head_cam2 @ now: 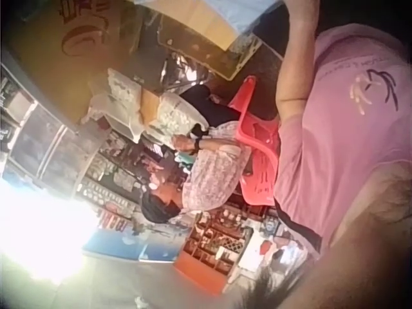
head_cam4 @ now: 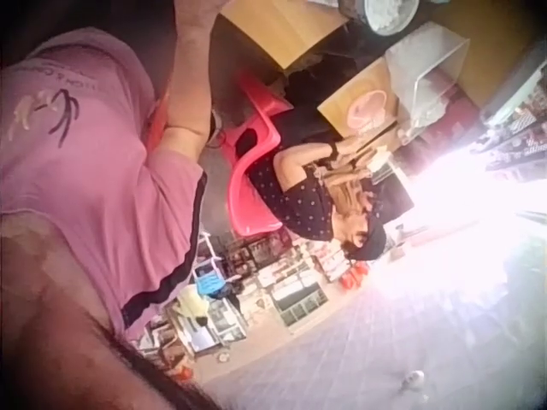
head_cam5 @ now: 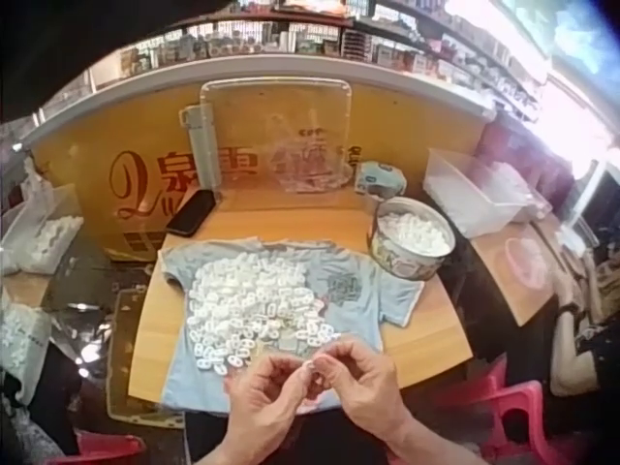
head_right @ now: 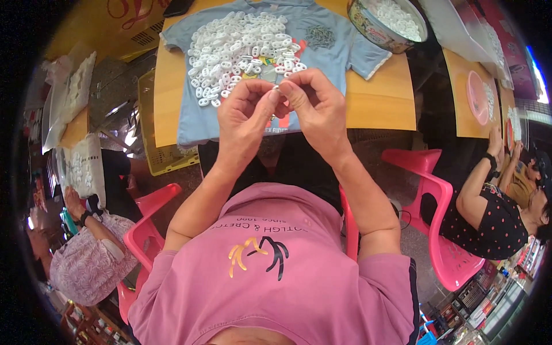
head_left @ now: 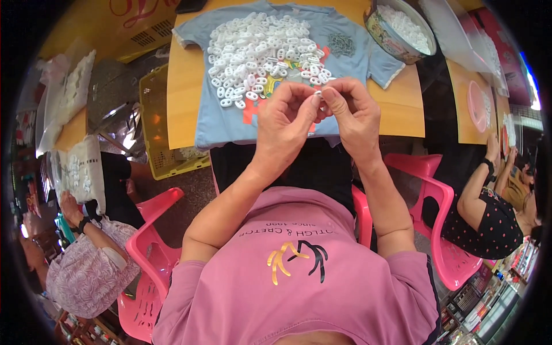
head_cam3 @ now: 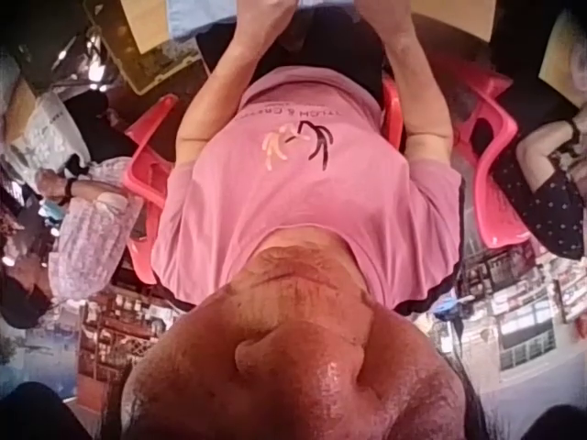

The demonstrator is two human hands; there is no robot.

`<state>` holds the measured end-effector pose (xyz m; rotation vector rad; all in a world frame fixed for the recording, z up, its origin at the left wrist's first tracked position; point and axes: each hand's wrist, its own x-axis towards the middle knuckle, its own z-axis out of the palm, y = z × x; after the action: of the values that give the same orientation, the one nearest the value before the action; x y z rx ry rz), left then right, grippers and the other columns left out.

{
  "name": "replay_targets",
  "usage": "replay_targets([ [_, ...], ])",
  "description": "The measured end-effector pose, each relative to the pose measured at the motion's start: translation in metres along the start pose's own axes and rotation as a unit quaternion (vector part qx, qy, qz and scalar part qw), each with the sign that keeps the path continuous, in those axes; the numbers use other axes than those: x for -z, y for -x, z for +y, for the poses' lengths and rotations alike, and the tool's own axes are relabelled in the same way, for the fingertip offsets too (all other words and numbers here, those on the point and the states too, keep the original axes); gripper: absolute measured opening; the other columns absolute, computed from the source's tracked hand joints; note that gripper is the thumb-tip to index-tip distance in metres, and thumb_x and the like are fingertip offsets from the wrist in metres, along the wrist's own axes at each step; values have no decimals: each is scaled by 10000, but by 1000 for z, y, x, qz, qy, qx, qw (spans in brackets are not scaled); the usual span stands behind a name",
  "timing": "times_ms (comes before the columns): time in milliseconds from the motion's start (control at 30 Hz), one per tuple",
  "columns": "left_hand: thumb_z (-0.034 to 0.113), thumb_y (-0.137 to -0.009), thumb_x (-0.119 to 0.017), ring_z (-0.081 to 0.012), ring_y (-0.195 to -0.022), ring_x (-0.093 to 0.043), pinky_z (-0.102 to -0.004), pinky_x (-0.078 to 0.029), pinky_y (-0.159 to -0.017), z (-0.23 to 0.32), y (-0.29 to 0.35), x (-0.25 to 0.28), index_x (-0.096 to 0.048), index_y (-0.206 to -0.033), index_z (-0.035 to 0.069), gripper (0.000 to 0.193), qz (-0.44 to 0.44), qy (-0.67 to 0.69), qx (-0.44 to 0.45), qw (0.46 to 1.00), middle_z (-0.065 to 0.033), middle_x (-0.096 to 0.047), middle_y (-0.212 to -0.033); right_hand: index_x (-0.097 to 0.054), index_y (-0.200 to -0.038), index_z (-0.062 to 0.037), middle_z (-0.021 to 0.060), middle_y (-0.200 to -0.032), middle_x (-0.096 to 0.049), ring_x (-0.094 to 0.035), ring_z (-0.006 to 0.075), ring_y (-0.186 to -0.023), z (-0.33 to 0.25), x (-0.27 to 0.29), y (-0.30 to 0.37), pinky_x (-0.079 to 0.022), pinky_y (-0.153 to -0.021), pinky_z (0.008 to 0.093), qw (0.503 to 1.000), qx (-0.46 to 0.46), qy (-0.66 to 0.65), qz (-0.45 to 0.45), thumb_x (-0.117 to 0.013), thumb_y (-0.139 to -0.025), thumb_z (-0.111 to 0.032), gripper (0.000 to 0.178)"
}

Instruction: The person is manually inserting small metal pins into plastic button-like components on a table in a workshop setting.

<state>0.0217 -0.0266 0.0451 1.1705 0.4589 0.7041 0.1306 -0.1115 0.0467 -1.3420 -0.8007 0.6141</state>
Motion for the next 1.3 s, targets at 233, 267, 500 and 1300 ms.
replay_targets([
  [233, 79, -932, -610, -87, -712, -633, -219, -515, -620, -12, 6, 1, -571, -973, -26, 120, 22, 12, -11, 1000, -58, -662, -806, -590, -935, 8, 48, -893, -620, -570, 91, -726, 14, -12, 10, -484, -635, 231, 996, 32, -59, 52, -631, -929, -94, 109],
  [267, 79, -932, -610, -87, -712, -633, -219, -515, -620, -13, 5, 3, -571, -973, -26, 120, 24, 11, -13, 1000, -58, -662, -806, -590, -935, 8, 48, -893, -620, -570, 91, -726, 14, -11, 9, -484, -635, 231, 996, 32, -60, 49, -631, -929, -94, 109],
  [500, 104, -950, -595, -91, -762, -624, -226, -512, -676, -5, 5, 27, -572, -1010, -15, 135, -78, 12, 67, 995, -59, -651, -869, -630, -936, 11, 64, -885, -634, -601, 116, -768, 2, 11, 5, -493, -656, 237, 991, 55, 109, -48, -645, -903, -43, 65],
  [1300, 113, -916, -635, -138, -703, -636, -267, -525, -630, 3, -1, 29, -599, -975, -9, 140, -73, 88, 135, 984, -95, -667, -845, -631, -973, 28, 34, -833, -618, -573, 80, -703, -12, 25, -6, -485, -654, 221, 987, -32, 96, -123, -571, -972, -138, 176],
])
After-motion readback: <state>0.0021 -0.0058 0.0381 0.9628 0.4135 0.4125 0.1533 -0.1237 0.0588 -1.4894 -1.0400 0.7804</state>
